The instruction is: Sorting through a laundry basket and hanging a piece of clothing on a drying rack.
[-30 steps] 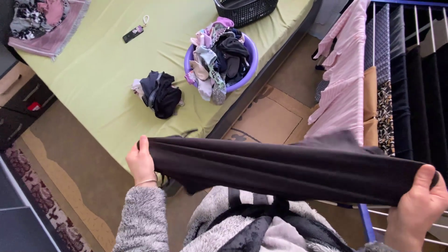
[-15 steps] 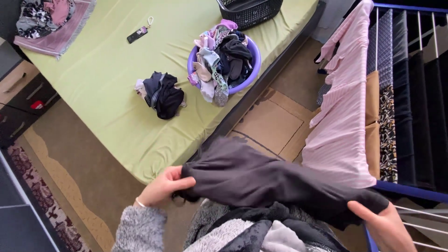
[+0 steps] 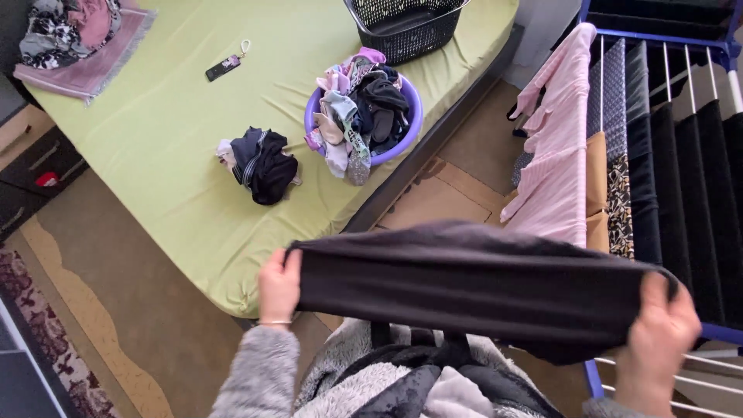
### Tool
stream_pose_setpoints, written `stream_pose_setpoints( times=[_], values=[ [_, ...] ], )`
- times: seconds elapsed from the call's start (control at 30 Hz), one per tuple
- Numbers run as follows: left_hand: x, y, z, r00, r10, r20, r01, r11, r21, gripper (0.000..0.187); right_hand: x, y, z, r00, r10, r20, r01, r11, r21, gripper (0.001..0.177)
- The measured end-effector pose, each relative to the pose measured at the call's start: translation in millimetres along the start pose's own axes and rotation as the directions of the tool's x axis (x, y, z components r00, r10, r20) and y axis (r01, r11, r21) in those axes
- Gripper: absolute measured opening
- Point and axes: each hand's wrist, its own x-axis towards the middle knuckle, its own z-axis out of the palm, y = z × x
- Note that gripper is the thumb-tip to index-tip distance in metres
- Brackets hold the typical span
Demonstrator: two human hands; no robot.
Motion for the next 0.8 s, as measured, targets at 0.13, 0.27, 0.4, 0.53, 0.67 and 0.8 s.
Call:
stream_pose_setpoints(
  times=[0.13,0.27,0.4,0.53,0.67,0.8],
  values=[
    [-9,-9,40,0.954,-0.104,0.282,-0.028,0.903,0.428,0.03,-32,-66,55,0.935,0.033,0.353,0.0,0.996,-0.094,0.018],
    [-48,56,62,0.81,0.306,0.5,-0.507,0.794,0.337,0.047,-73,-108,100,0.583,-0.025,0.812,0.247,0.958,-0.148,0.016],
    [-91,172,61,0.495,0.694,0.523,-0.723,0.663,-0.195,0.067,-94,-108,117,0.339,0.038,0.94,0.334,0.929,-0.158,0.013],
    [-96,164,80,0.258,0.65,0.715,-0.729,0.616,-0.298,0.029,-88,-125,105,0.216,0.068,0.974,0.519,0.837,-0.173,0.025],
    [-99,157,84,0.338,0.626,0.703,-0.762,0.62,-0.185,0.012,-79,-145,84,0.342,0.143,0.929,0.476,0.826,-0.302,0.021],
    [-97,147,90,0.494,0.616,0.614,-0.803,0.593,0.051,0.013,-68,-126,61,0.389,-0.036,0.921,0.596,0.772,-0.222,0.016]
  ],
)
